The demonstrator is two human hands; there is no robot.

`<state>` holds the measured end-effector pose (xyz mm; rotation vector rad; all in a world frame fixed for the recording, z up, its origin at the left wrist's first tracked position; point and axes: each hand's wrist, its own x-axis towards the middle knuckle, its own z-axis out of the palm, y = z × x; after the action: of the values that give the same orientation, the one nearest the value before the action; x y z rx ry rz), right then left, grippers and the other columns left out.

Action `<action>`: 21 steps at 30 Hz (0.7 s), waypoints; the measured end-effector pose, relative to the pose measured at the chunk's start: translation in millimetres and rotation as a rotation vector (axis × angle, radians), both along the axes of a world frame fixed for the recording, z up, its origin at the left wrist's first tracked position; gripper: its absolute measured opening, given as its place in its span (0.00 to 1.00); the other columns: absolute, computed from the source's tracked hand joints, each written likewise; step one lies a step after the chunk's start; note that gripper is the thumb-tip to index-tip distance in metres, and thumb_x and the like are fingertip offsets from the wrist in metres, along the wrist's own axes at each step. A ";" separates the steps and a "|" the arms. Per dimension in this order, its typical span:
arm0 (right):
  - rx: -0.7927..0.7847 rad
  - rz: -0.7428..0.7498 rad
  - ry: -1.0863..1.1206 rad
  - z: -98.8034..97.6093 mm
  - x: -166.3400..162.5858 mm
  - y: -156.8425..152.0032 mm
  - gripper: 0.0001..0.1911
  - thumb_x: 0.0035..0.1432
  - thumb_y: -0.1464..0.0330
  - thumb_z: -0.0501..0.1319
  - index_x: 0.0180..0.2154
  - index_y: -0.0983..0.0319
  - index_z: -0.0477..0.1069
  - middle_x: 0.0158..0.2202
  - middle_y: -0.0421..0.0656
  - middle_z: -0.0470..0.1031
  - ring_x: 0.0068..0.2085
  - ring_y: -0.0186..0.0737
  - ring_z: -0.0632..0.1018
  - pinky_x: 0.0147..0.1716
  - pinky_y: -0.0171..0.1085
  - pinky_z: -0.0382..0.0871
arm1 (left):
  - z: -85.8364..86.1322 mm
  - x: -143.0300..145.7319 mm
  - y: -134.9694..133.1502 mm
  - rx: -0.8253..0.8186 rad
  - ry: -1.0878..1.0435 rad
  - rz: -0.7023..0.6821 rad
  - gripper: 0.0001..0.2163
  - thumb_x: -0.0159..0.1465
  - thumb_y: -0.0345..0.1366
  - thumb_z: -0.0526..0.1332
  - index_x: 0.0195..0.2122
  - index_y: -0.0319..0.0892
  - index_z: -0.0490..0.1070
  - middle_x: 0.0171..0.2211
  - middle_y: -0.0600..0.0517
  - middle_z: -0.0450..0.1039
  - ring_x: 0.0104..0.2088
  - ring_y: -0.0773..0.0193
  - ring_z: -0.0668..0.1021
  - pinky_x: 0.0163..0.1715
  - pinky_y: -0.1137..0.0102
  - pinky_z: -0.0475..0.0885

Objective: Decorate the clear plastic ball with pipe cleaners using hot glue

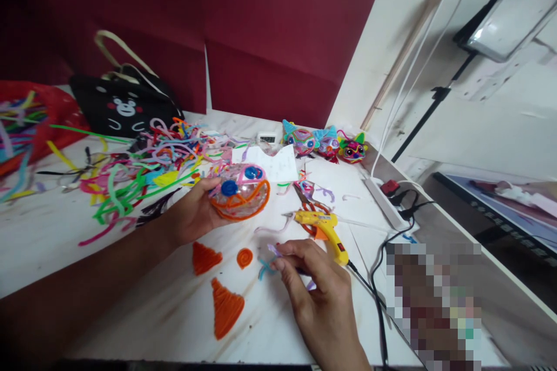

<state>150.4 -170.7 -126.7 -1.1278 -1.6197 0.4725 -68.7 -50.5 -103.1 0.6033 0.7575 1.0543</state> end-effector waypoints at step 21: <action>0.179 0.018 -0.247 4.5 -5.2 -4.9 0.09 0.63 0.76 0.63 0.43 0.57 0.75 0.34 0.38 0.81 0.33 0.32 0.82 0.34 0.26 0.76 | 1.0 -12.9 10.4 -0.030 0.005 -0.102 0.21 0.61 0.54 0.59 0.44 0.44 0.79 0.42 0.44 0.83 0.43 0.46 0.82 0.38 0.54 0.77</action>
<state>145.3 -175.6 -122.1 -1.0685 -1.8474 0.1987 -81.7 -40.1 -102.0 0.6127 0.7382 0.9469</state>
